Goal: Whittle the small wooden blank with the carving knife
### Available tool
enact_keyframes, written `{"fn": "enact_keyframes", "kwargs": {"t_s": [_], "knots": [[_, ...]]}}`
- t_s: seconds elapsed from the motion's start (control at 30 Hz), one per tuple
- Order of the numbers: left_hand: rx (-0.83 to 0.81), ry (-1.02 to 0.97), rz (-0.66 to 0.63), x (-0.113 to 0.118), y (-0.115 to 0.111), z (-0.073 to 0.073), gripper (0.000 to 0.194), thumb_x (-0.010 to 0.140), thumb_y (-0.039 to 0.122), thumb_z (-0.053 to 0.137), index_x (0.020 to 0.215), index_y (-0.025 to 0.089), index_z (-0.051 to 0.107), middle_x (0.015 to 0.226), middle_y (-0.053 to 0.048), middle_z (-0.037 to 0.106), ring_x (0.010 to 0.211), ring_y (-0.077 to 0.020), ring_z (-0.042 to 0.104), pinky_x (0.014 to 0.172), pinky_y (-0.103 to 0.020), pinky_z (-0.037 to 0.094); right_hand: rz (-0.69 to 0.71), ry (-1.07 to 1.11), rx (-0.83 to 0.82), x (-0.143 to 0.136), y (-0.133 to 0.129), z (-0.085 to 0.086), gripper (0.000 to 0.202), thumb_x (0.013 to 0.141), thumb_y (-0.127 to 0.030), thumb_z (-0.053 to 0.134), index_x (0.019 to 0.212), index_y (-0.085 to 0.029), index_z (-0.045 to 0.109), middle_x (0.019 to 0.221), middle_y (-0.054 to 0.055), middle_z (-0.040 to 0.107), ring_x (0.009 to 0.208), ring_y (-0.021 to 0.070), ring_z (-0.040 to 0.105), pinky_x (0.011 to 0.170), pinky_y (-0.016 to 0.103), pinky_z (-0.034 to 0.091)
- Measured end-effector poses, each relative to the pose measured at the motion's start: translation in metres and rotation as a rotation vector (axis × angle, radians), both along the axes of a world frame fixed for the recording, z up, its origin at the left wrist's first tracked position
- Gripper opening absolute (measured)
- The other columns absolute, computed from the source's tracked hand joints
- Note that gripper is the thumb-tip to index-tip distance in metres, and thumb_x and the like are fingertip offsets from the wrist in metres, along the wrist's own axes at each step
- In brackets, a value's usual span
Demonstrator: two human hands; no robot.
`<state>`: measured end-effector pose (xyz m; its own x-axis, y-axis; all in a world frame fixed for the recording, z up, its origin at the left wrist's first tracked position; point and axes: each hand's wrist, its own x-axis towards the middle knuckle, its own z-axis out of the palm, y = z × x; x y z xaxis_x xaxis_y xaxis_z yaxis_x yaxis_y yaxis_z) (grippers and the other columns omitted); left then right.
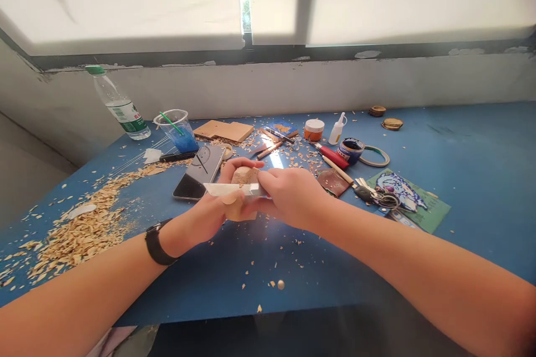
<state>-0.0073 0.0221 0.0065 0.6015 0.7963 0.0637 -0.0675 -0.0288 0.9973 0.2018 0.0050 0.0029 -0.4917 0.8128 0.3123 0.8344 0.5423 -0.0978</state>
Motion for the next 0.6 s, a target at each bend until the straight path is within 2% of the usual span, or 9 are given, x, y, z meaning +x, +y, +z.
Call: {"fn": "enact_keyframes", "kwargs": {"t_s": [0.07,0.13,0.23,0.37,0.53,0.6], "knots": [[-0.017,-0.010,-0.040,0.000,0.001,0.001,0.069,0.081,0.068,0.081,0.133,0.034,0.050,0.160,-0.007,0.047,0.114,-0.0308,0.065,0.076,-0.034,0.060,-0.012,0.001,0.000,0.000,-0.001,0.001,0.046,0.102,-0.056,0.063,0.130,-0.020,0.067,0.094,0.005,0.074,0.073,0.0196,0.063,0.058,0.032,0.022],[-0.054,-0.030,-0.063,0.000,0.002,0.001,0.075,0.077,0.075,0.081,0.132,0.032,0.051,0.158,-0.008,0.049,0.113,-0.0313,0.065,0.076,-0.036,0.060,-0.025,-0.005,-0.002,0.000,-0.002,0.003,0.050,0.102,-0.061,0.060,0.129,-0.019,0.068,0.094,0.007,0.074,0.074,0.0205,0.063,0.058,0.032,0.022],[-0.075,-0.063,-0.030,0.002,0.004,0.000,0.075,0.077,0.082,0.076,0.127,0.031,0.053,0.143,-0.008,0.058,0.107,-0.0285,0.065,0.073,-0.033,0.059,-0.040,-0.030,-0.001,-0.002,-0.004,0.005,0.056,0.102,-0.064,0.060,0.131,-0.016,0.068,0.094,0.008,0.075,0.073,0.0210,0.064,0.058,0.032,0.023],[-0.096,-0.068,0.012,0.007,0.007,-0.005,0.069,0.081,0.081,0.071,0.125,0.031,0.052,0.133,-0.007,0.062,0.090,-0.0232,0.065,0.063,-0.031,0.058,-0.052,-0.068,0.009,-0.005,-0.006,0.009,0.050,0.102,-0.053,0.066,0.135,-0.016,0.066,0.092,0.008,0.074,0.073,0.0202,0.063,0.058,0.033,0.021],[-0.058,-0.027,0.026,0.011,0.009,-0.009,0.070,0.079,0.081,0.070,0.123,0.031,0.051,0.138,-0.008,0.059,0.088,-0.0222,0.067,0.061,-0.030,0.058,-0.058,-0.096,0.030,-0.009,-0.007,0.011,0.028,0.104,-0.038,0.063,0.114,-0.013,0.070,0.091,0.009,0.073,0.073,0.0191,0.061,0.057,0.034,0.017],[-0.041,0.002,-0.005,0.009,0.009,-0.010,0.065,0.084,0.079,0.067,0.126,0.032,0.051,0.131,-0.007,0.060,0.085,-0.0208,0.067,0.061,-0.029,0.056,-0.051,-0.101,0.041,-0.010,-0.007,0.011,0.024,0.104,-0.036,0.061,0.110,-0.014,0.069,0.092,0.009,0.073,0.072,0.0180,0.059,0.056,0.034,0.016]]}}
